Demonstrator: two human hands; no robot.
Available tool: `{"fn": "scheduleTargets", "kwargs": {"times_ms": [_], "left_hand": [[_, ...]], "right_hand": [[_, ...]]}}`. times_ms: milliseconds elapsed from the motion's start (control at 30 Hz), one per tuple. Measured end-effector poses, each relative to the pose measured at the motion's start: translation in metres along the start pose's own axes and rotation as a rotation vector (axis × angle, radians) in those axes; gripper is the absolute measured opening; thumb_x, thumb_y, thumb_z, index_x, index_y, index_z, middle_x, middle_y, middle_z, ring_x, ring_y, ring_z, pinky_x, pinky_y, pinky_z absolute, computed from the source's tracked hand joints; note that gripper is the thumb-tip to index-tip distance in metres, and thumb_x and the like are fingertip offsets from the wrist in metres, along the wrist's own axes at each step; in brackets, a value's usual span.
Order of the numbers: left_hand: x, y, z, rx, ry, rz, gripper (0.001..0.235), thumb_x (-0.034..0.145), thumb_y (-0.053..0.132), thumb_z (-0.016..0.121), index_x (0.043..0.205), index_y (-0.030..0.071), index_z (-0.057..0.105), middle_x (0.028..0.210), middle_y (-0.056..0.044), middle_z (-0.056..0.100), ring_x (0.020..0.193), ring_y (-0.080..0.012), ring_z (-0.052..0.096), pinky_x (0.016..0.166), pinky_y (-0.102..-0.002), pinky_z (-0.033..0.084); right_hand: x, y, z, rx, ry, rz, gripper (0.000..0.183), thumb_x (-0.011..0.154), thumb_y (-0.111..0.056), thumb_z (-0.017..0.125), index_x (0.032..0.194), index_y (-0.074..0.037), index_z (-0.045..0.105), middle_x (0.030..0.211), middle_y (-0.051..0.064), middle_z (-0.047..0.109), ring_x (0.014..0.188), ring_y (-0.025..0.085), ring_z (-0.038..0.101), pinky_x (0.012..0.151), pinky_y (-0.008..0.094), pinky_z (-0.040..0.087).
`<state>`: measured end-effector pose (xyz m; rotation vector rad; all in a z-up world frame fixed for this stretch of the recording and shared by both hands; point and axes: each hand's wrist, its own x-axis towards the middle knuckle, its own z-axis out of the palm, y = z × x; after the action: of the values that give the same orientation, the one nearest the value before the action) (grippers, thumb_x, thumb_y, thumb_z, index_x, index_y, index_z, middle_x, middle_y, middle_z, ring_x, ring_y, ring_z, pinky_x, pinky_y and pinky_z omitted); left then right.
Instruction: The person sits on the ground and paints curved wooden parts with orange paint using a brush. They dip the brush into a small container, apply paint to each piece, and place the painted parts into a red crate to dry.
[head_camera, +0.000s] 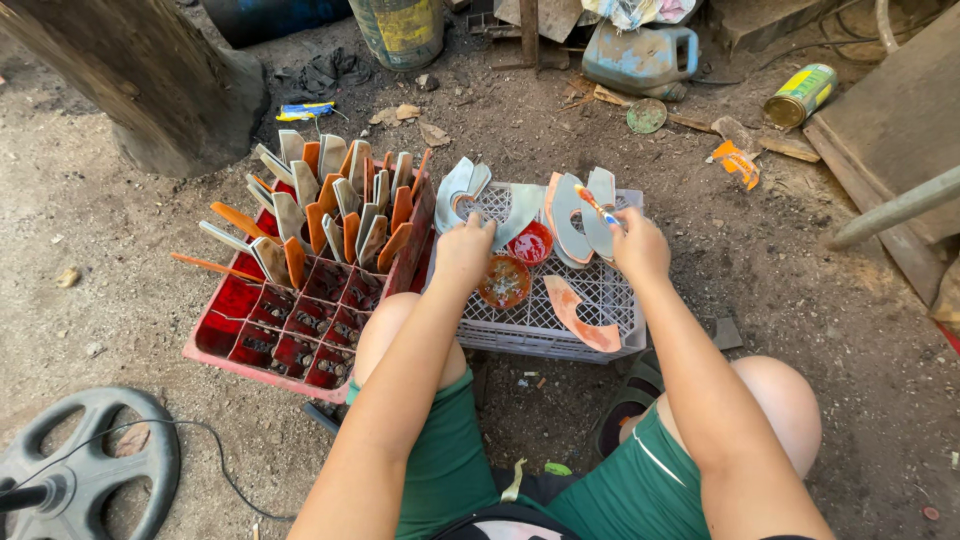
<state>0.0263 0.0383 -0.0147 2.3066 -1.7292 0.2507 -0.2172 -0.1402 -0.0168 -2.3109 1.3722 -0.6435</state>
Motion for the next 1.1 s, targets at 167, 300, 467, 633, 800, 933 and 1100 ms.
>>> {"fn": "scheduleTargets", "kwargs": {"times_ms": [167, 300, 467, 633, 800, 933, 1100], "left_hand": [[0.0, -0.001, -0.004, 0.232, 0.215, 0.056, 0.037, 0.076, 0.011, 0.067, 0.113, 0.013, 0.07, 0.122, -0.015, 0.066, 0.106, -0.0325, 0.067, 0.088, -0.041, 0.056], [0.001, 0.01, -0.011, 0.134, 0.158, -0.013, 0.036, 0.087, 0.01, 0.068, 0.123, 0.012, 0.069, 0.123, -0.014, 0.067, 0.108, -0.033, 0.068, 0.09, -0.043, 0.056], [0.005, 0.0, -0.02, -0.25, -0.116, -0.355, 0.052, 0.083, 0.032, 0.077, 0.131, 0.014, 0.066, 0.119, -0.016, 0.07, 0.099, -0.0348, 0.071, 0.084, -0.045, 0.057], [0.017, -0.015, -0.024, -1.681, -0.411, -0.708, 0.056, 0.093, 0.044, 0.069, 0.133, 0.004, 0.063, 0.121, -0.018, 0.072, 0.098, -0.0284, 0.074, 0.081, -0.042, 0.062], [0.01, -0.013, -0.026, -2.158, -0.493, -0.574, 0.06, 0.1, 0.051, 0.053, 0.137, 0.004, 0.056, 0.122, -0.019, 0.072, 0.1, -0.0255, 0.074, 0.085, -0.039, 0.062], [-0.003, 0.003, -0.023, -2.266, -0.469, -0.485, 0.057, 0.107, 0.047, 0.051, 0.138, -0.001, 0.054, 0.123, -0.021, 0.069, 0.101, -0.0285, 0.073, 0.085, -0.04, 0.062], [-0.007, 0.005, -0.024, -2.329, -0.457, -0.335, 0.05, 0.109, 0.042, 0.049, 0.14, 0.002, 0.053, 0.12, -0.018, 0.069, 0.098, -0.0266, 0.073, 0.082, -0.04, 0.063]], "right_hand": [[-0.013, -0.009, 0.03, 0.277, -0.301, 0.039, 0.027, 0.094, -0.022, 0.067, 0.119, -0.01, 0.071, 0.093, 0.013, 0.076, 0.076, 0.025, 0.071, 0.062, 0.038, 0.052], [-0.02, -0.026, 0.029, 0.65, -0.645, 0.242, 0.03, 0.099, -0.02, 0.062, 0.121, -0.001, 0.068, 0.089, 0.008, 0.073, 0.064, 0.014, 0.064, 0.049, 0.028, 0.046], [-0.006, -0.029, -0.016, 0.9, -0.542, 0.218, 0.032, 0.098, -0.018, 0.06, 0.126, -0.004, 0.066, 0.089, 0.005, 0.072, 0.062, 0.007, 0.06, 0.049, 0.022, 0.046], [0.007, -0.024, -0.036, 0.929, -0.367, 0.203, 0.031, 0.1, -0.02, 0.061, 0.127, -0.004, 0.065, 0.091, 0.003, 0.07, 0.062, 0.005, 0.056, 0.049, 0.022, 0.042], [-0.004, -0.036, 0.001, 0.787, -0.263, 0.007, 0.027, 0.101, -0.018, 0.062, 0.124, -0.006, 0.068, 0.089, 0.003, 0.073, 0.064, 0.006, 0.056, 0.056, 0.025, 0.044], [-0.008, -0.039, 0.021, 0.707, -0.171, -0.332, 0.024, 0.097, -0.013, 0.07, 0.12, -0.003, 0.071, 0.087, 0.006, 0.07, 0.081, 0.008, 0.064, 0.073, 0.026, 0.053], [-0.01, -0.038, 0.019, 0.737, -0.111, -0.194, 0.023, 0.095, -0.01, 0.07, 0.117, -0.004, 0.074, 0.095, 0.004, 0.077, 0.088, 0.008, 0.067, 0.08, 0.026, 0.053]]}}
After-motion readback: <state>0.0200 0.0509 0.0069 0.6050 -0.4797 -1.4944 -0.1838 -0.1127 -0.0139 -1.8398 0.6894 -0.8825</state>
